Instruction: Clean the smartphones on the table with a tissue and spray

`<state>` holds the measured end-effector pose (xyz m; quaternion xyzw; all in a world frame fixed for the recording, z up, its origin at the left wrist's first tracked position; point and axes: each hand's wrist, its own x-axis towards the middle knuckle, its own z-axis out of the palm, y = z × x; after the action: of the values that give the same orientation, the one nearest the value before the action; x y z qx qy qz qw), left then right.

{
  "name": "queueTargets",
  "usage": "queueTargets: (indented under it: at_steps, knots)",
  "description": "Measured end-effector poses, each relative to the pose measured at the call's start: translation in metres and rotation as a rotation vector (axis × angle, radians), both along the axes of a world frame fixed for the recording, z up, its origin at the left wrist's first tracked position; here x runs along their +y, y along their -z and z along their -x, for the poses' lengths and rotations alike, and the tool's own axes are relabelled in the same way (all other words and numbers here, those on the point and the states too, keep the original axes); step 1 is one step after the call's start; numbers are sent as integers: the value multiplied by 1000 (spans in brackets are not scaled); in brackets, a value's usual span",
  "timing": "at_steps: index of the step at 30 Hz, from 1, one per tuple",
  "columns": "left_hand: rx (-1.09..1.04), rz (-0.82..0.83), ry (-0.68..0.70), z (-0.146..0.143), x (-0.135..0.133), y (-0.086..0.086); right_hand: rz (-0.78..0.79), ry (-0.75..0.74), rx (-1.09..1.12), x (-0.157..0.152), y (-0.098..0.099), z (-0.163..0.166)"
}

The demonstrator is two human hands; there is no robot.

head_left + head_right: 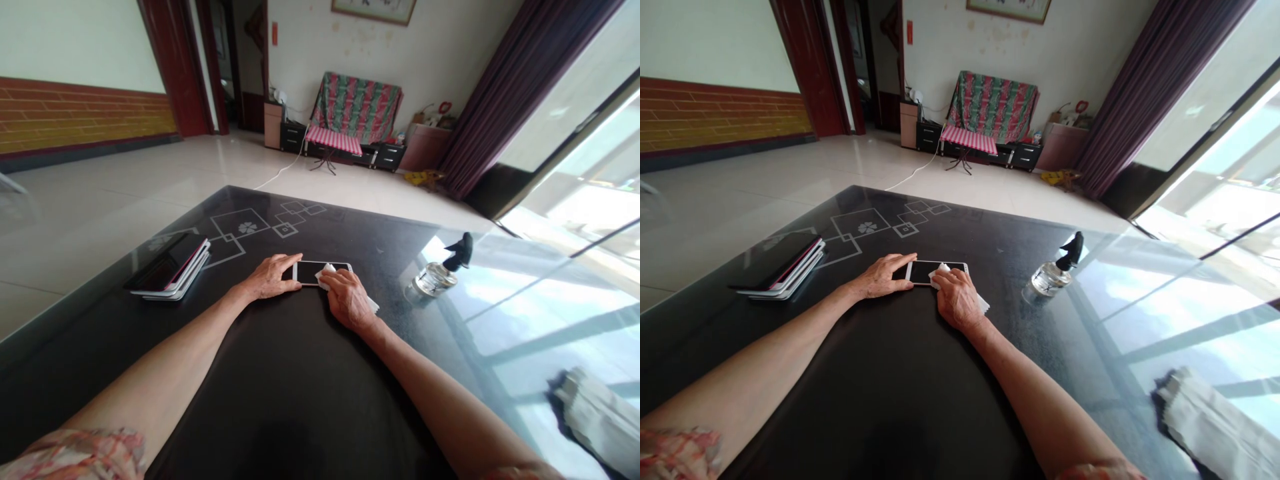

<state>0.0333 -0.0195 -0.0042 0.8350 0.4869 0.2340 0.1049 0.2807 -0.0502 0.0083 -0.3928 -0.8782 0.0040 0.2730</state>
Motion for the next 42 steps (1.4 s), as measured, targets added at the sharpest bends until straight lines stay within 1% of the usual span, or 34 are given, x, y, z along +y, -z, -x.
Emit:
queueTargets:
  at_steps: [3,7,15,21,26,32,37,42]
  knots:
    - [0,4,0,0,-1,0,7,57,-19,8,0,-4]
    - [22,15,6,1,-1,-2,-6,90,-29,15,3,-7]
    - [34,25,1,-1,-4,-10,-4,203,-31,17,8,-7]
    - [54,-4,26,2,0,-6,21,256,-29,17,8,-4]
    - [112,-106,19,2,2,-1,19,275,-32,13,6,-1]
    - [163,-179,9,-4,1,1,33,286,-15,12,6,1]
    - [197,-182,-46,-5,2,2,27,192,-4,9,7,0]
    - [217,-175,-78,-5,3,2,27,198,1,-5,9,-3]
